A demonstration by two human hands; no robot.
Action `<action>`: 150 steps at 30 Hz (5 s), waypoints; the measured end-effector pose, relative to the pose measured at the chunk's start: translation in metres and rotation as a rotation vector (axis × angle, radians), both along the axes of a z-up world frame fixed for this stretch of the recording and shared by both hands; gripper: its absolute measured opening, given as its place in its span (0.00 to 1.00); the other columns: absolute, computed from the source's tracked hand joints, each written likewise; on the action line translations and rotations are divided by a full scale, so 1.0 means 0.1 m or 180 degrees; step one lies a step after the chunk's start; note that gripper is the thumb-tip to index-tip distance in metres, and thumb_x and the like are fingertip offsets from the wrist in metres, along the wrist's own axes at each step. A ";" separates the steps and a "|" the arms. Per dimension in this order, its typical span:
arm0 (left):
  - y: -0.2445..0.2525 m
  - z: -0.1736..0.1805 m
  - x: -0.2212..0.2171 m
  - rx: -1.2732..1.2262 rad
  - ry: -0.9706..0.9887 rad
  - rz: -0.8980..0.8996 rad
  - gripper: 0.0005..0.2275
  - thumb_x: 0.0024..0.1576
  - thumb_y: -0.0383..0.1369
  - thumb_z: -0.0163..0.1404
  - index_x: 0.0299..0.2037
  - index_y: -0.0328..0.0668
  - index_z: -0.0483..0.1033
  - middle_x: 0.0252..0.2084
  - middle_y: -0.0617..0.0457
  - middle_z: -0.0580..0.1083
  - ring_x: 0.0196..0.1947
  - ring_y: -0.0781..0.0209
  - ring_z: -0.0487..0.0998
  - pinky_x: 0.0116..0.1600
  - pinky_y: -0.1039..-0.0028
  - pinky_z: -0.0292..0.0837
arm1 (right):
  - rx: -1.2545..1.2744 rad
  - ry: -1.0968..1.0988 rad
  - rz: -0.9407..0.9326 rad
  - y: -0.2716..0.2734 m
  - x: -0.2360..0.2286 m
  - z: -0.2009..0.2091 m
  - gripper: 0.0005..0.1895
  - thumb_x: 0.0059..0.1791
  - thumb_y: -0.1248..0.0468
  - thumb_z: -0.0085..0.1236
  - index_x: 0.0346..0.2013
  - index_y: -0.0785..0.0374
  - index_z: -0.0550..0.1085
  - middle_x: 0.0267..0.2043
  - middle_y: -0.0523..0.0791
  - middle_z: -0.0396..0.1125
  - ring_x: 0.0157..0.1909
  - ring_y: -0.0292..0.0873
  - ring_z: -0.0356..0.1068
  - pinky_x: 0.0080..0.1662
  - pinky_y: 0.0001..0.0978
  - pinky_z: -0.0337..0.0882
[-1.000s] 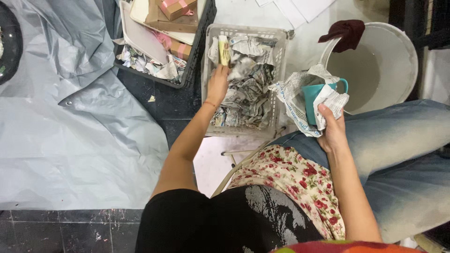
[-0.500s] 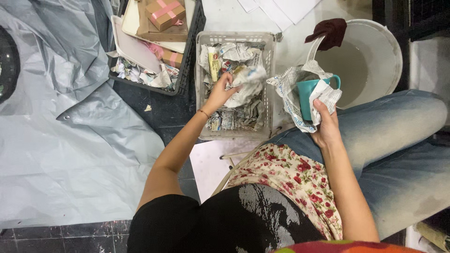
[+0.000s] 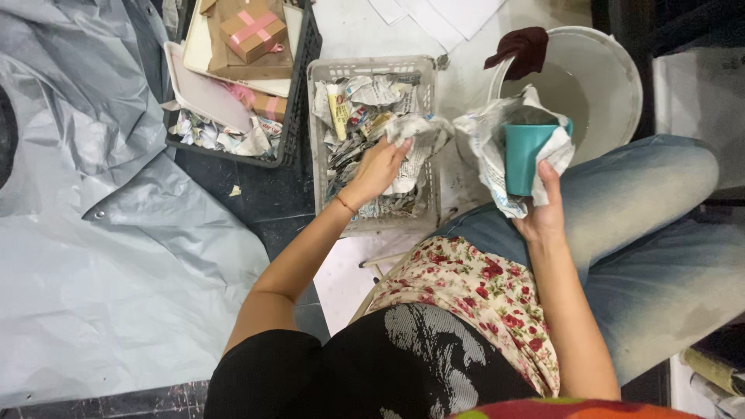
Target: The person repeatedly picks newspaper sheets from a basket, wraps small objects such as a teal mug and a clear glass, and places the wrapped items onto a nearby shelf. The person handles each item one at a time, folding the paper around the object before setting it down.
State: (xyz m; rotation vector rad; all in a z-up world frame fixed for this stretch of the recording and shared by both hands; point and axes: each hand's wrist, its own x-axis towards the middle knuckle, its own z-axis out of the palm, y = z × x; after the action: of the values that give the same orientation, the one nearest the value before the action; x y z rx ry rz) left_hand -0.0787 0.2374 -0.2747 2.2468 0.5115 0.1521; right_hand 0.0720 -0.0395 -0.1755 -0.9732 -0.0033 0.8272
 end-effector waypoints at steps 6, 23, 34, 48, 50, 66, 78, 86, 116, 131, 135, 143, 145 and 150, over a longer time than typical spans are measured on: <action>-0.21 1.00 0.10 0.0968 -0.0595 -0.0493 0.13 0.62 0.43 0.48 0.55 0.66 0.79 0.78 0.42 0.48 0.61 0.45 0.71 0.61 0.58 0.74 | 0.0512 -0.0536 0.0132 -0.27 0.02 0.40 0.40 0.50 0.45 0.62 0.70 0.63 0.61 0.63 0.48 0.66 0.61 0.47 0.71 0.65 0.47 0.74; -2.34 1.76 0.27 0.0351 -0.2656 -0.3570 0.19 0.61 0.31 0.52 0.62 0.65 0.76 0.64 0.49 0.71 0.63 0.48 0.74 0.68 0.58 0.70 | 0.0221 -0.1048 -0.1465 -2.22 -0.60 0.56 0.41 0.49 0.60 0.68 0.72 0.70 0.61 0.62 0.54 0.65 0.59 0.48 0.72 0.60 0.38 0.76; -1.63 1.42 0.47 -0.1877 -0.0242 -0.2824 0.16 0.68 0.33 0.37 0.43 0.41 0.82 0.33 0.50 0.79 0.31 0.64 0.79 0.40 0.71 0.75 | -0.0933 -0.1910 -0.0452 -2.04 -0.48 0.31 0.54 0.40 0.68 0.71 0.76 0.69 0.51 0.75 0.48 0.53 0.79 0.46 0.50 0.75 0.39 0.50; -1.61 0.61 0.97 -0.2947 0.0419 -0.2676 0.28 0.64 0.47 0.48 0.69 0.33 0.68 0.60 0.46 0.77 0.56 0.59 0.75 0.56 0.72 0.72 | -0.2024 -0.2118 -0.0001 -1.94 -0.69 0.70 0.39 0.36 0.70 0.75 0.60 0.65 0.70 0.55 0.43 0.67 0.58 0.38 0.65 0.61 0.31 0.65; -1.55 0.70 0.96 -0.2832 0.0798 -0.2557 0.31 0.61 0.49 0.47 0.72 0.39 0.64 0.60 0.44 0.76 0.51 0.57 0.71 0.46 0.70 0.68 | -0.2041 -0.2328 0.0063 -1.92 -0.71 0.80 0.38 0.35 0.71 0.73 0.59 0.63 0.69 0.54 0.41 0.68 0.58 0.37 0.66 0.60 0.30 0.65; -2.19 1.43 0.40 -0.1595 -0.1327 -0.1612 0.14 0.57 0.29 0.59 0.52 0.37 0.76 0.54 0.49 0.73 0.57 0.54 0.75 0.64 0.68 0.70 | -0.2141 -0.2752 -0.0003 -1.67 -0.78 0.97 0.42 0.38 0.67 0.73 0.65 0.61 0.66 0.69 0.47 0.63 0.72 0.47 0.60 0.71 0.41 0.59; -2.22 1.33 0.59 -0.3415 -0.0903 -0.1466 0.19 0.58 0.23 0.54 0.59 0.35 0.66 0.58 0.49 0.67 0.57 0.55 0.72 0.60 0.70 0.71 | -0.2320 -0.3643 -0.0542 -1.62 -0.75 0.83 0.39 0.40 0.66 0.74 0.63 0.59 0.66 0.68 0.50 0.64 0.71 0.51 0.64 0.70 0.42 0.64; -1.99 1.46 0.59 -0.1542 -0.0580 -0.3027 0.10 0.63 0.26 0.35 0.47 0.30 0.70 0.48 0.44 0.72 0.50 0.50 0.77 0.58 0.63 0.73 | -0.2629 -0.3539 -0.0348 -1.57 -0.79 1.04 0.47 0.36 0.58 0.77 0.67 0.59 0.64 0.69 0.51 0.63 0.70 0.51 0.63 0.68 0.42 0.63; -2.15 1.72 0.42 -0.1107 -0.0954 -0.2396 0.08 0.59 0.29 0.58 0.46 0.47 0.77 0.45 0.52 0.74 0.46 0.53 0.78 0.51 0.66 0.73 | -0.2706 -0.3248 -0.1728 -1.62 -0.65 0.70 0.43 0.44 0.66 0.76 0.70 0.64 0.63 0.66 0.49 0.65 0.65 0.44 0.67 0.65 0.36 0.68; -2.72 1.16 0.51 -0.3645 -0.1314 -0.1423 0.13 0.62 0.14 0.50 0.52 0.35 0.63 0.53 0.49 0.72 0.59 0.57 0.78 0.65 0.70 0.78 | -0.2711 -0.3780 -0.0315 -1.70 -0.69 0.90 0.65 0.36 0.58 0.70 0.78 0.65 0.41 0.76 0.64 0.45 0.78 0.62 0.44 0.74 0.50 0.48; -2.59 1.28 0.39 -0.3284 -0.1158 -0.1996 0.17 0.64 0.16 0.39 0.63 0.33 0.68 0.62 0.47 0.70 0.63 0.58 0.72 0.70 0.70 0.69 | -0.3058 -0.3344 -0.0686 -1.62 -0.73 0.88 0.63 0.36 0.55 0.76 0.75 0.64 0.45 0.73 0.62 0.49 0.74 0.61 0.49 0.70 0.48 0.52; -2.67 1.62 0.33 -0.1978 -0.1462 -0.1821 0.14 0.63 0.23 0.50 0.59 0.36 0.68 0.60 0.44 0.65 0.59 0.53 0.73 0.63 0.68 0.75 | -0.2838 -0.3567 -0.0715 -1.68 -0.71 0.67 0.45 0.50 0.71 0.55 0.78 0.65 0.46 0.74 0.61 0.52 0.76 0.61 0.54 0.72 0.48 0.55; -2.65 1.68 0.36 -0.1294 -0.1642 -0.2015 0.14 0.64 0.25 0.50 0.59 0.37 0.69 0.59 0.45 0.67 0.59 0.50 0.74 0.63 0.66 0.73 | -0.2918 -0.3350 -0.0777 -1.69 -0.70 0.62 0.43 0.51 0.71 0.52 0.78 0.64 0.47 0.75 0.60 0.53 0.77 0.60 0.55 0.73 0.46 0.56; -2.63 1.72 0.48 -0.1134 -0.1714 -0.2070 0.12 0.65 0.25 0.50 0.57 0.38 0.73 0.59 0.44 0.69 0.57 0.48 0.77 0.62 0.67 0.73 | -0.3248 -0.2995 -0.0887 -1.72 -0.69 0.53 0.38 0.54 0.65 0.52 0.77 0.61 0.49 0.76 0.58 0.54 0.77 0.56 0.56 0.73 0.42 0.59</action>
State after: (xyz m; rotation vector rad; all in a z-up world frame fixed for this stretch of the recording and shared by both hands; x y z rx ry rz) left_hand -0.0302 -0.0255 -0.1031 1.8097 -0.4482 0.2879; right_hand 0.0025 -0.2111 -0.1228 -2.2007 -0.2700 -0.0125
